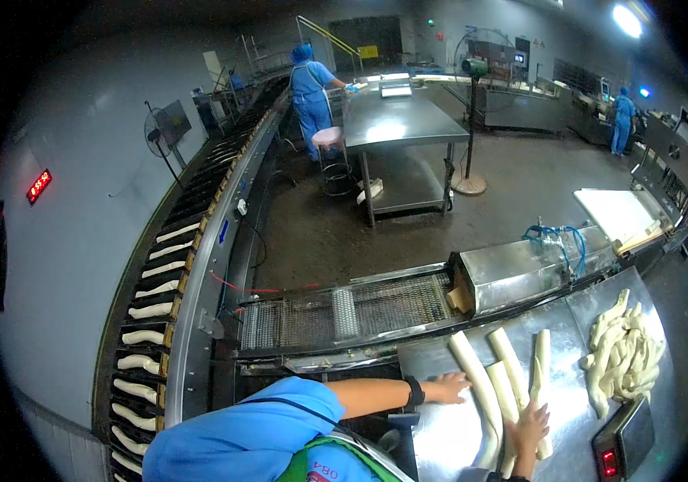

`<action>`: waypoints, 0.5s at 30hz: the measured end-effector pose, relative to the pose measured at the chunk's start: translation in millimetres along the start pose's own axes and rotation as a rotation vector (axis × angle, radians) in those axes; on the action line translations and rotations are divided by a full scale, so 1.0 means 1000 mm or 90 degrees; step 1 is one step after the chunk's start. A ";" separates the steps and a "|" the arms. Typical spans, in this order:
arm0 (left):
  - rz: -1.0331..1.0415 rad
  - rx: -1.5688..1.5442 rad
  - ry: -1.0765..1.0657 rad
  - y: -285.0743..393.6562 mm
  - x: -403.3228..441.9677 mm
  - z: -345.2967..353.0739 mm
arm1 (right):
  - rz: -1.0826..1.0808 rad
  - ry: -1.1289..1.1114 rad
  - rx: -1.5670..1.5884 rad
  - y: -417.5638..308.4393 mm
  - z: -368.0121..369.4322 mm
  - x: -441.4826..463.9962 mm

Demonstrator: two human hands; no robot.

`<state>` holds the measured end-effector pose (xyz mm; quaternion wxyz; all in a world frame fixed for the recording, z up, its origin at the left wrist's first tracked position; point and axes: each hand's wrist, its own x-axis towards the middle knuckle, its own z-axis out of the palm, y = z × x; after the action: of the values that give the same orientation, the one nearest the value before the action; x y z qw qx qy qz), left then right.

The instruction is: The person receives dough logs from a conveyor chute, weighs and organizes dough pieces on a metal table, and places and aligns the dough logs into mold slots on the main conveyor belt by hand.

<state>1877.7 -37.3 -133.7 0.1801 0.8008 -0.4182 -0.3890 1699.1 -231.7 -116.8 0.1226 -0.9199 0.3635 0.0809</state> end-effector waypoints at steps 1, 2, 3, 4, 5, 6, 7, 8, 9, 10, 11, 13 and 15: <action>-0.001 0.000 0.000 -0.007 0.005 -0.006 | -0.024 0.022 0.000 -0.008 0.004 -0.006; 0.002 0.000 0.027 -0.017 0.010 -0.010 | -0.048 0.042 0.002 -0.019 0.008 -0.015; 0.003 0.000 0.053 -0.022 0.013 -0.015 | -0.060 0.031 0.011 -0.039 0.003 -0.031; 0.004 -0.010 0.075 -0.019 0.006 -0.024 | -0.113 0.069 -0.007 -0.050 0.004 -0.041; 0.010 -0.015 0.069 -0.021 0.007 -0.027 | -0.118 0.098 -0.012 -0.060 0.006 -0.050; 0.017 -0.021 0.065 -0.021 0.008 -0.029 | -0.124 0.127 -0.019 -0.065 0.007 -0.055; 0.017 -0.021 0.065 -0.022 0.008 -0.030 | -0.124 0.126 -0.018 -0.062 0.012 -0.053; 0.039 -0.027 0.066 -0.023 0.007 -0.033 | -0.145 0.184 -0.031 -0.058 0.019 -0.048; 0.061 -0.033 0.069 -0.024 0.005 -0.036 | -0.168 0.242 -0.043 -0.053 0.023 -0.043; 0.058 -0.035 0.070 -0.028 0.001 -0.039 | -0.171 0.241 -0.043 -0.046 0.025 -0.039; 0.057 0.021 0.165 -0.032 -0.005 -0.043 | -0.177 0.223 -0.038 -0.041 0.025 -0.037; 0.040 0.109 0.337 -0.045 -0.025 -0.059 | -0.176 0.201 -0.043 -0.037 0.019 -0.038; -0.005 0.128 0.482 -0.073 -0.049 -0.088 | -0.192 0.199 -0.038 -0.030 0.016 -0.037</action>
<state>1967.2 41.8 -99.4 0.2410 0.9028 -0.3553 -0.0239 1692.1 -181.5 -118.4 0.0481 -0.9684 0.2339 -0.0713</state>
